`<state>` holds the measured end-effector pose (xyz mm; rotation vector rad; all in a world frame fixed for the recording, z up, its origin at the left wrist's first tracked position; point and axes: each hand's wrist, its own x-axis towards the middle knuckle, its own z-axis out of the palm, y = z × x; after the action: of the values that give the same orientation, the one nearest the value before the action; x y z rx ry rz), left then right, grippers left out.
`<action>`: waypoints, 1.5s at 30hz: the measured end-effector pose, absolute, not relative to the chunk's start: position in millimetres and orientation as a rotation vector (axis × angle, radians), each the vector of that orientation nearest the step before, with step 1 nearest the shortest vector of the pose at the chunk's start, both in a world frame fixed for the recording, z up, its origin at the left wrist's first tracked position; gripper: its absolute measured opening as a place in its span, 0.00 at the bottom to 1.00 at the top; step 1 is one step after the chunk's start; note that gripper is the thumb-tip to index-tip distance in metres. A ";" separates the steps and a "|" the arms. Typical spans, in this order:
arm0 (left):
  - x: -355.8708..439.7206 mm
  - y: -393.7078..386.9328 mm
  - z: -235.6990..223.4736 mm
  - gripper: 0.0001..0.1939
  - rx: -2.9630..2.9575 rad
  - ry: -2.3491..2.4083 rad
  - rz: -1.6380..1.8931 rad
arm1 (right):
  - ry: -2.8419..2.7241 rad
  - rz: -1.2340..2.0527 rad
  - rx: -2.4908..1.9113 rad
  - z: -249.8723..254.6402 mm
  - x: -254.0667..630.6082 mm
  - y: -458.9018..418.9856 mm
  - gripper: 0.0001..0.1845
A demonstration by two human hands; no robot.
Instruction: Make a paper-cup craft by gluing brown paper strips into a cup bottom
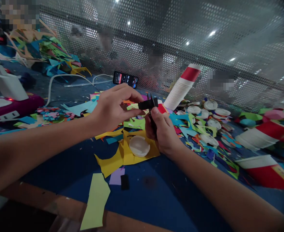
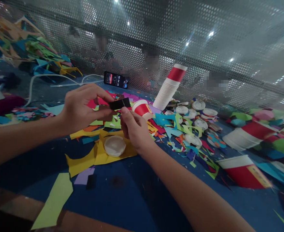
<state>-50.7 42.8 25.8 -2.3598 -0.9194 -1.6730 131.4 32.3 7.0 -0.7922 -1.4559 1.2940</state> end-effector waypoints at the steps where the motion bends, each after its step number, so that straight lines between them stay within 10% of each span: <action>1: -50.8 43.9 25.0 0.09 -2.332 -0.882 -1.652 | -1.460 1.286 -0.786 6.5 131.5 32.4 0.29; 28: -44.2 40.2 26.5 0.08 -2.999 -0.779 -1.390 | -2.028 0.346 -1.535 24.5 196.4 39.6 0.28; 33: -44.3 36.8 33.9 0.11 -3.175 -0.929 -1.004 | -2.101 0.112 -1.426 32.0 193.3 21.8 0.14; 45: -43.0 41.1 34.3 0.09 -3.279 -1.012 -0.362 | -2.494 0.050 -0.669 25.5 184.4 -9.4 0.14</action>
<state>-43.0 41.1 34.3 -3.2791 -1.0121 -0.3622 184.4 -9.4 25.5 -0.6695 -2.4944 0.0499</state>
